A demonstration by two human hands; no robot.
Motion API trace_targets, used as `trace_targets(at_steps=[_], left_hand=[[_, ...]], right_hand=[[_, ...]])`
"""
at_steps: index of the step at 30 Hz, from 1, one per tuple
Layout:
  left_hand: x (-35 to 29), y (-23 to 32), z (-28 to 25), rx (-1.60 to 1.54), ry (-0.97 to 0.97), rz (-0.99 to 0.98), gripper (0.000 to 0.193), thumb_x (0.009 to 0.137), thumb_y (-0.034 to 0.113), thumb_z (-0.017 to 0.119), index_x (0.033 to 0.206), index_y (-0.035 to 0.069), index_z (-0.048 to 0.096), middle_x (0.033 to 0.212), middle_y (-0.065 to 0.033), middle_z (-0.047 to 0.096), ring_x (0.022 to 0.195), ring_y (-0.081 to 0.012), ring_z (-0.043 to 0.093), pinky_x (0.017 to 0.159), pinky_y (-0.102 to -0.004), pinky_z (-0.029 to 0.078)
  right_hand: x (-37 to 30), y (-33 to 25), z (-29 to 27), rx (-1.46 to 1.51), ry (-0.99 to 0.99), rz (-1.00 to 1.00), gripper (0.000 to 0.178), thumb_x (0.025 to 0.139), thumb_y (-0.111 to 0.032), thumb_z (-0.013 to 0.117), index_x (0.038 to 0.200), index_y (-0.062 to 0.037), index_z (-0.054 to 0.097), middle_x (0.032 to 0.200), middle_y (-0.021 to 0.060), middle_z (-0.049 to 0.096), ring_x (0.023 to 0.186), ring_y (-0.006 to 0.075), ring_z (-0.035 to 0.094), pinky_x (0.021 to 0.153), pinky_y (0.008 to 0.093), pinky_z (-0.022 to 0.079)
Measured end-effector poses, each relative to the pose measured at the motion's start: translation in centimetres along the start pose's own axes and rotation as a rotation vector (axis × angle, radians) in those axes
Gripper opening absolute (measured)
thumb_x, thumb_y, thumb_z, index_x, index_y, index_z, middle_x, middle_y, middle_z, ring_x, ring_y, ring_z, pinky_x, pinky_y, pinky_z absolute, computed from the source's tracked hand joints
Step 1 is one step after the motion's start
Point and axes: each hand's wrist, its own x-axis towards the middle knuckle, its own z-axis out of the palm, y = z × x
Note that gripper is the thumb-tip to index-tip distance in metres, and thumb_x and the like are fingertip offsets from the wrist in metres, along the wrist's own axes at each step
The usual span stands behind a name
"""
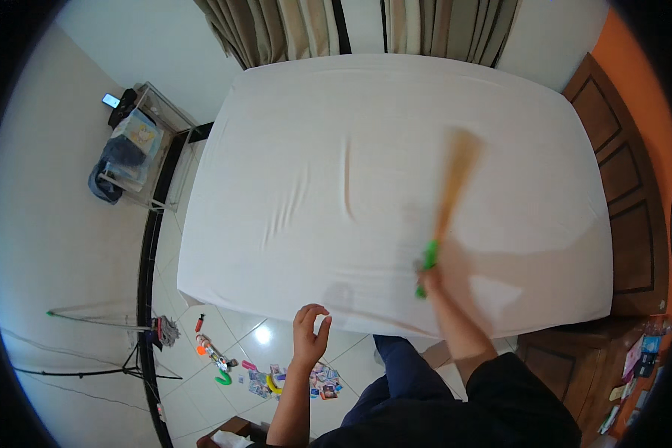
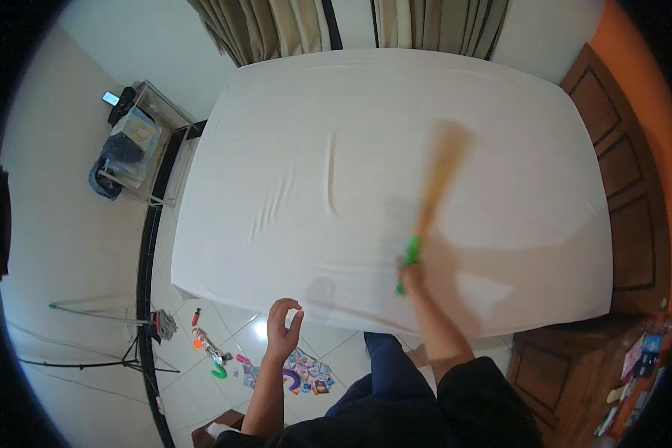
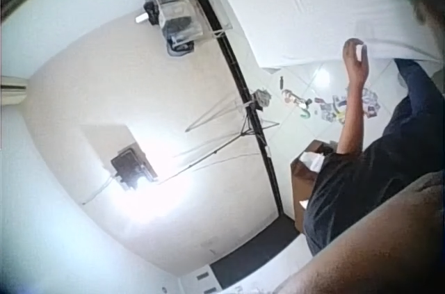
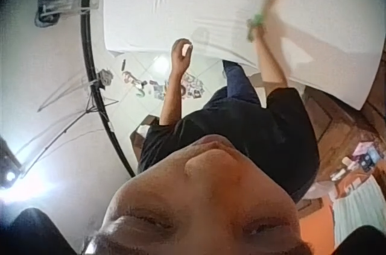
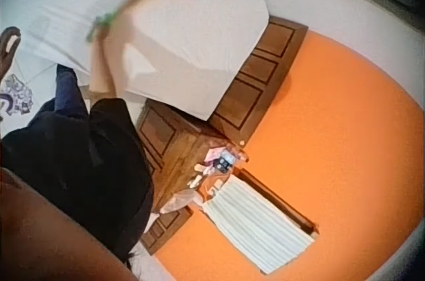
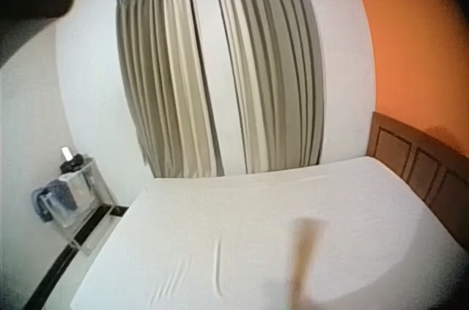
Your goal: The recorder uses a broom to sweep a bed and then folds a blanket in a hotel room.
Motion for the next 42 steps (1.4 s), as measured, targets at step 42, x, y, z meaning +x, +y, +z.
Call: trace_targets(at_steps=[42], left_hand=[[22.4,-7.4,-1.0,-0.075,-0.041,0.182,0.008,0.072,0.004,0.057,0.078,0.002,0.053,0.084,-0.0123,0.054,0.08,-0.0291,0.051,0.067,-0.0351,0.04]], right_hand=[[11.8,-17.7,-4.9,-0.174,0.409,-0.183,0.017,0.069,-0.012,0.058,0.076,-0.001,0.047,0.06,0.0075,0.054,0.048,0.0135,0.052,0.043,0.0292,0.042]])
